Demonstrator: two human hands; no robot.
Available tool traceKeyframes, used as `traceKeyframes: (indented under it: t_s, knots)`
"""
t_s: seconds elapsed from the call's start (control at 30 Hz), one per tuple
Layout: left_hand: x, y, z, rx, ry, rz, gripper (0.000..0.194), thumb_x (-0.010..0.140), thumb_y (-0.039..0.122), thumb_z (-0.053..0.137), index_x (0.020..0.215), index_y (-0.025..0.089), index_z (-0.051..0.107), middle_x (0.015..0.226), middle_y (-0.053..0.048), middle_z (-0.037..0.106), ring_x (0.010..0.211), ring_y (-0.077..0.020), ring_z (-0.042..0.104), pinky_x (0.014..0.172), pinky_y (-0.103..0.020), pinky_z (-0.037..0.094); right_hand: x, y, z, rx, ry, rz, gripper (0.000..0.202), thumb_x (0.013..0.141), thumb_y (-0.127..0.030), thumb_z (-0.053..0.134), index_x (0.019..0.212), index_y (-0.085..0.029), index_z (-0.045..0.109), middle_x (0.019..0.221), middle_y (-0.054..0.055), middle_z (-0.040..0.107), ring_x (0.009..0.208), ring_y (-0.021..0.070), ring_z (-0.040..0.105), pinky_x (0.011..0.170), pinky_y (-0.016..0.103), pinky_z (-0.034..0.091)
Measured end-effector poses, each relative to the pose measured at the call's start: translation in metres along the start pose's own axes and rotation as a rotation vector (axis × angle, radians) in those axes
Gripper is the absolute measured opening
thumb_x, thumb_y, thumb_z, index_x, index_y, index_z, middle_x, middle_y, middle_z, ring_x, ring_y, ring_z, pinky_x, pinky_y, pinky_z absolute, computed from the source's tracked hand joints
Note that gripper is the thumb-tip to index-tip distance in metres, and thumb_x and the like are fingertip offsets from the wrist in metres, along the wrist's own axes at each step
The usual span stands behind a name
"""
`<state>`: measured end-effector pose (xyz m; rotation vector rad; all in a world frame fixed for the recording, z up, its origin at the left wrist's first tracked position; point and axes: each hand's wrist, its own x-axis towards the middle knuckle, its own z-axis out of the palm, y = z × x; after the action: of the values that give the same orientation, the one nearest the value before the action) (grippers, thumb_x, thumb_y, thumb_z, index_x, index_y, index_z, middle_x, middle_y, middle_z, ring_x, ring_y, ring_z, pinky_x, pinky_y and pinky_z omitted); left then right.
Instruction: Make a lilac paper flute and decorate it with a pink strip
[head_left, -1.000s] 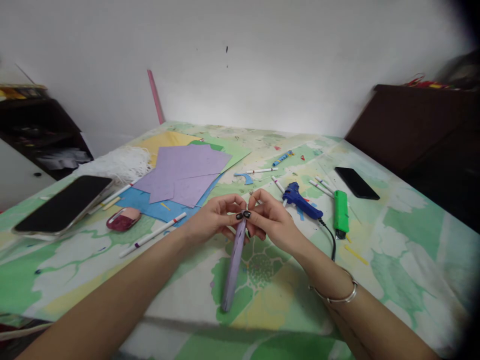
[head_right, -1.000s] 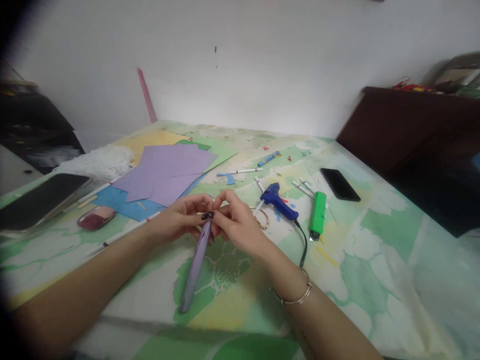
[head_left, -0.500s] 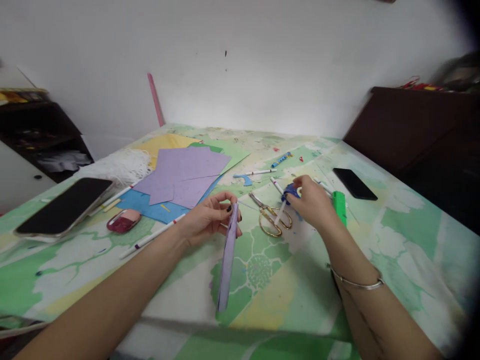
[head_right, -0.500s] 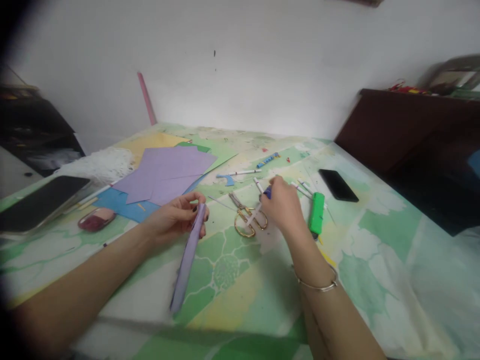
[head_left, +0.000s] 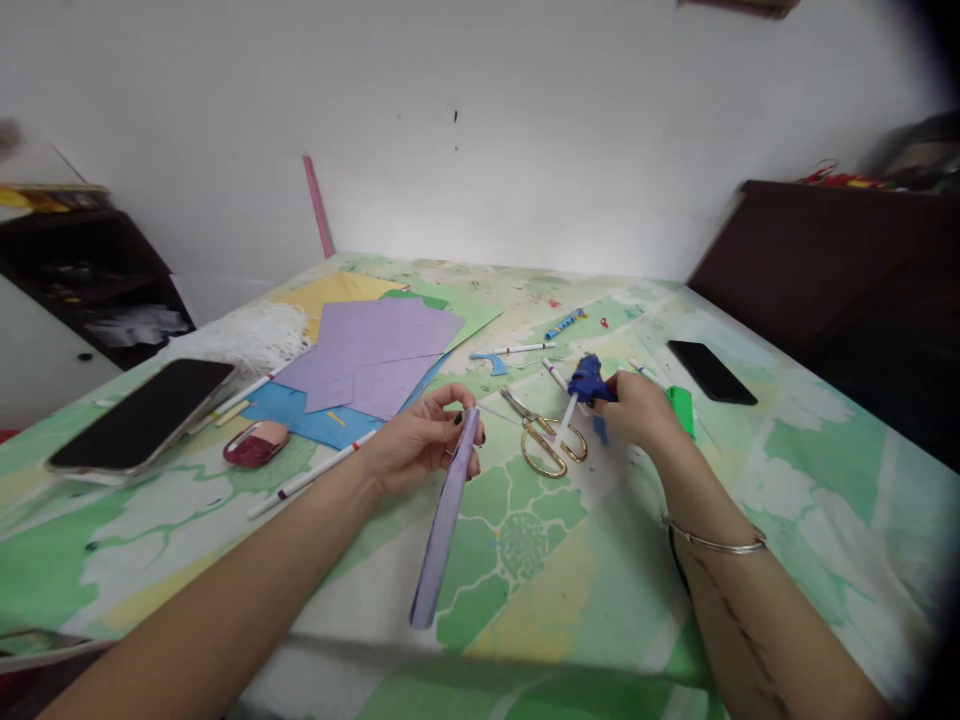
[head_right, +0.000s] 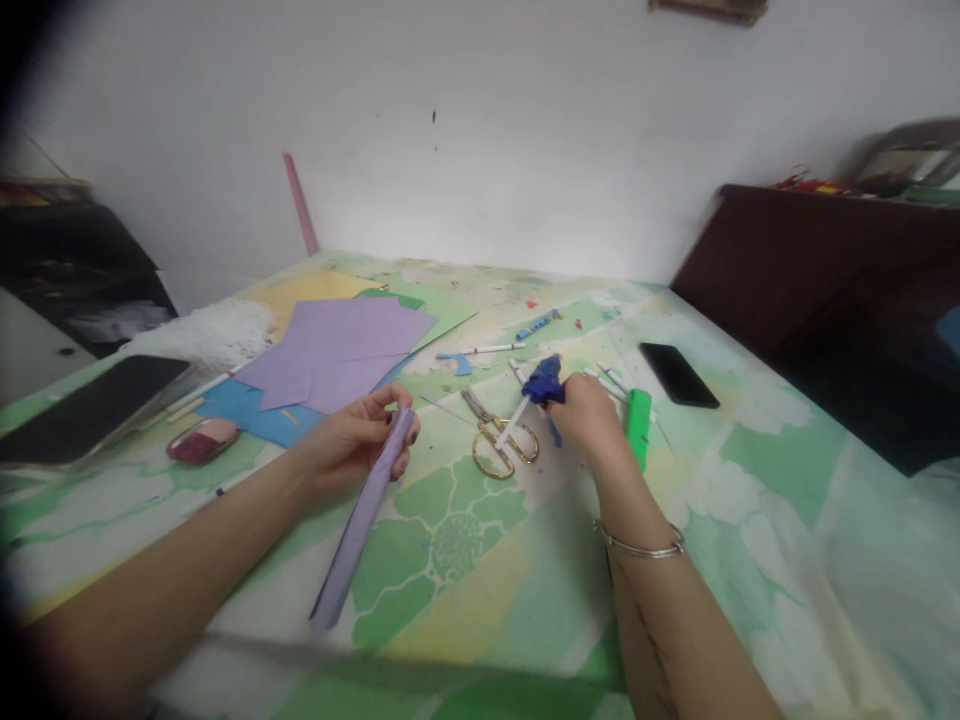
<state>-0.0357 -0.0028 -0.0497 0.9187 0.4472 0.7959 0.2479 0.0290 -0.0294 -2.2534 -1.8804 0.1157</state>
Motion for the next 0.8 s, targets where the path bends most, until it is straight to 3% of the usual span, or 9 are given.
traceKeyframes:
  t_s: [0.1, 0.2, 0.27, 0.4, 0.57, 0.8]
  knots:
    - [0.001, -0.001, 0.0, -0.015, 0.018, 0.01, 0.014, 0.081, 0.012, 0.058, 0.085, 0.02, 0.048, 0.07, 0.0, 0.064, 0.047, -0.0144, 0.064, 0.043, -0.022, 0.052, -0.007, -0.006, -0.011, 0.515, 0.083, 0.009, 0.023, 0.074, -0.03, 0.056, 0.093, -0.016, 0.058, 0.085, 0.01, 0.064, 0.072, 0.0214, 0.06, 0.06, 0.031, 0.04]
    - [0.001, -0.001, -0.002, -0.003, 0.049, 0.027, 0.014, 0.081, 0.012, 0.059, 0.087, 0.02, 0.049, 0.072, 0.0, 0.064, 0.053, -0.0142, 0.066, 0.048, -0.022, 0.054, -0.022, -0.017, -0.021, 1.201, -0.015, -0.156, 0.02, 0.074, -0.033, 0.061, 0.086, -0.018, 0.057, 0.087, 0.007, 0.061, 0.056, 0.0121, 0.051, 0.052, 0.028, 0.038]
    - [0.001, -0.001, -0.002, -0.005, 0.08, 0.042, 0.016, 0.08, 0.011, 0.06, 0.088, 0.021, 0.049, 0.074, 0.0, 0.064, 0.056, -0.0134, 0.066, 0.051, -0.022, 0.055, -0.034, -0.026, -0.025, 1.437, -0.092, -0.268, 0.017, 0.073, -0.032, 0.065, 0.08, -0.019, 0.057, 0.081, 0.004, 0.059, 0.048, 0.0078, 0.043, 0.047, 0.027, 0.034]
    - [0.001, 0.002, -0.003, -0.032, 0.114, 0.051, 0.018, 0.079, 0.01, 0.061, 0.087, 0.021, 0.049, 0.072, 0.001, 0.063, 0.053, -0.012, 0.065, 0.049, -0.02, 0.055, -0.053, -0.039, -0.027, 1.449, -0.303, -0.35, 0.021, 0.076, -0.039, 0.065, 0.073, -0.018, 0.061, 0.053, -0.001, 0.049, 0.038, 0.0071, 0.034, 0.037, 0.026, 0.023]
    - [0.002, 0.003, -0.006, -0.05, 0.124, 0.088, 0.015, 0.08, 0.015, 0.063, 0.085, 0.021, 0.05, 0.072, 0.001, 0.064, 0.052, -0.0126, 0.065, 0.046, -0.02, 0.054, -0.061, -0.044, -0.024, 1.326, -0.488, -0.391, 0.025, 0.071, -0.04, 0.069, 0.067, -0.016, 0.064, 0.049, 0.001, 0.054, 0.039, 0.0113, 0.046, 0.036, 0.026, 0.031]
    - [0.001, 0.003, -0.007, -0.035, 0.132, 0.084, 0.016, 0.079, 0.014, 0.064, 0.086, 0.02, 0.05, 0.072, 0.001, 0.066, 0.052, -0.0129, 0.065, 0.047, -0.021, 0.054, -0.063, -0.05, -0.021, 1.247, -0.504, -0.39, 0.022, 0.069, -0.035, 0.071, 0.064, -0.016, 0.061, 0.047, -0.001, 0.052, 0.039, 0.0106, 0.047, 0.037, 0.024, 0.033]
